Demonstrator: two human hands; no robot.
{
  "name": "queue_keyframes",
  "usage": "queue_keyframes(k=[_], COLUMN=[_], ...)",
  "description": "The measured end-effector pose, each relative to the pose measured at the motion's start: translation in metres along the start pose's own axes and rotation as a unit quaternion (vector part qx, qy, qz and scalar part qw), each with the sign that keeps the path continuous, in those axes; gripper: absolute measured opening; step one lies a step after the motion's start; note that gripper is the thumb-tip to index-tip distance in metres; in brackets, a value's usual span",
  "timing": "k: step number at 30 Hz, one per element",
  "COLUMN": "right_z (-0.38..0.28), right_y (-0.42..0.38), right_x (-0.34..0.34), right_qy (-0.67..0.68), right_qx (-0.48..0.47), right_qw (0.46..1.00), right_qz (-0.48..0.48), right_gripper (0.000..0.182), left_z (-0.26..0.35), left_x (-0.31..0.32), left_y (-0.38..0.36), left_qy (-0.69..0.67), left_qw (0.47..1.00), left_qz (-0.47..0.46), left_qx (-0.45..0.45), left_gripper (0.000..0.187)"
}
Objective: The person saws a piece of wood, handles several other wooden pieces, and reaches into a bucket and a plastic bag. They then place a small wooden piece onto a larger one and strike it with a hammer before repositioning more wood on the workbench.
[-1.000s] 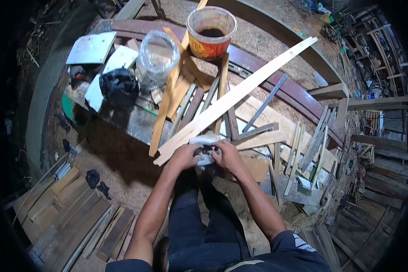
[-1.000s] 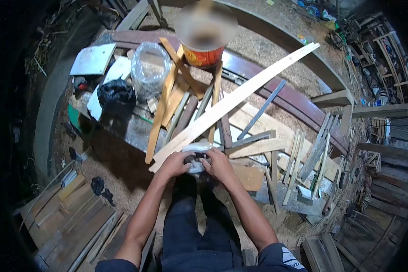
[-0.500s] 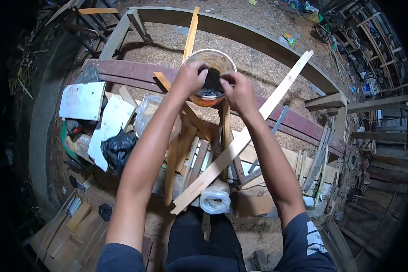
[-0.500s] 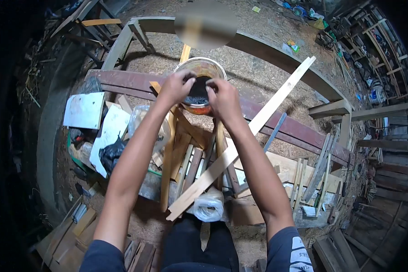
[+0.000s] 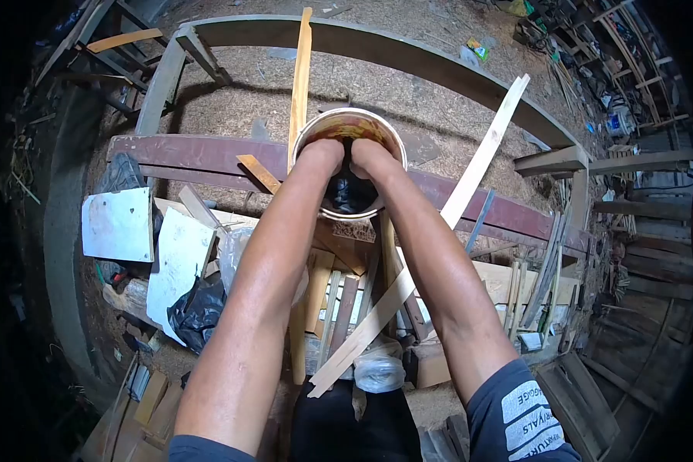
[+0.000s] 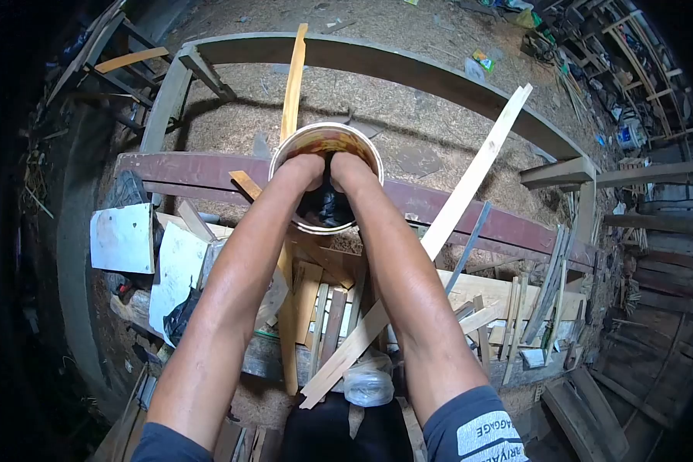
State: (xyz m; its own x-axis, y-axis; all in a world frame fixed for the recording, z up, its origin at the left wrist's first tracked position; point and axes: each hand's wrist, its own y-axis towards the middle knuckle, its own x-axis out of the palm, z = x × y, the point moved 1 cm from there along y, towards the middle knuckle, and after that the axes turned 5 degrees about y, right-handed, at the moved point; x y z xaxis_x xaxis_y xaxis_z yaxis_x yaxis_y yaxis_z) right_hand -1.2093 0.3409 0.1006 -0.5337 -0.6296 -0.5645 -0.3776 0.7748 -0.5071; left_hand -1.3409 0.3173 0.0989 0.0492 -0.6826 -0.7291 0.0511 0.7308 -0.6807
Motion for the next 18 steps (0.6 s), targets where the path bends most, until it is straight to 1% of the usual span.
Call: queue_keyframes(k=[1, 2, 3, 5, 6, 7, 8, 9, 11, 13, 15, 17, 18], right_z=[-0.018, -0.032, -0.031, -0.029, -0.03, -0.031, -0.032, -0.037, -0.052, -0.067, -0.069, -0.066, -0.065], right_y=[-0.009, -0.005, -0.005, -0.006, -0.009, -0.015, -0.025, -0.033, -0.051, -0.066, -0.069, -0.066, -0.063], right_x=[-0.007, -0.015, -0.017, -0.024, -0.028, -0.031, -0.035, -0.041, -0.051, -0.061, -0.064, -0.06, -0.06], right_qy=[-0.134, -0.193, -0.193, -0.114, -0.135, -0.134, -0.129, -0.124, -0.125, -0.138, -0.139, -0.139, -0.126], right_qx=[-0.048, -0.016, -0.014, -0.078, -0.12, -0.118, -0.181, -0.244, -0.251, -0.293, -0.29, -0.189, -0.154], right_qw=[0.99, 0.979, 0.979, 0.99, 0.983, 0.984, 0.975, 0.959, 0.955, 0.939, 0.942, 0.972, 0.98], right_qz=[-0.001, -0.055, -0.056, -0.033, -0.021, -0.023, 0.028, 0.08, 0.093, 0.114, 0.102, 0.026, -0.01], right_gripper=[0.022, 0.023, 0.023, 0.025, 0.024, 0.024, 0.023, 0.023, 0.02, 0.019, 0.021, 0.024, 0.028], left_z=[0.0, 0.001, 0.002, 0.001, 0.001, 0.002, 0.001, 0.001, -0.002, 0.002, 0.006, 0.012, 0.013], left_x=[0.0, 0.0, -0.002, -0.009, -0.013, -0.019, -0.027, -0.033, -0.046, -0.061, -0.063, -0.062, -0.058], left_y=[0.0, 0.0, -0.003, -0.009, -0.013, -0.021, -0.028, -0.034, -0.053, -0.071, -0.073, -0.075, -0.073], left_qy=[0.001, -0.008, -0.019, -0.039, -0.049, -0.059, -0.089, -0.086, -0.1, -0.136, -0.13, -0.13, -0.133], left_qw=[1.0, 1.0, 0.999, 0.997, 0.996, 0.994, 0.993, 0.99, 0.98, 0.978, 0.981, 0.983, 0.985], left_qz=[-0.002, 0.014, 0.029, 0.061, 0.076, 0.089, 0.08, 0.115, 0.172, 0.16, 0.139, 0.125, 0.112], left_qx=[0.002, 0.001, -0.001, -0.006, -0.009, -0.012, -0.02, -0.015, 0.022, -0.012, -0.025, -0.018, -0.011], left_gripper=[0.039, 0.037, 0.036, 0.032, 0.03, 0.028, 0.022, 0.018, 0.018, 0.028, 0.032, 0.03, 0.028])
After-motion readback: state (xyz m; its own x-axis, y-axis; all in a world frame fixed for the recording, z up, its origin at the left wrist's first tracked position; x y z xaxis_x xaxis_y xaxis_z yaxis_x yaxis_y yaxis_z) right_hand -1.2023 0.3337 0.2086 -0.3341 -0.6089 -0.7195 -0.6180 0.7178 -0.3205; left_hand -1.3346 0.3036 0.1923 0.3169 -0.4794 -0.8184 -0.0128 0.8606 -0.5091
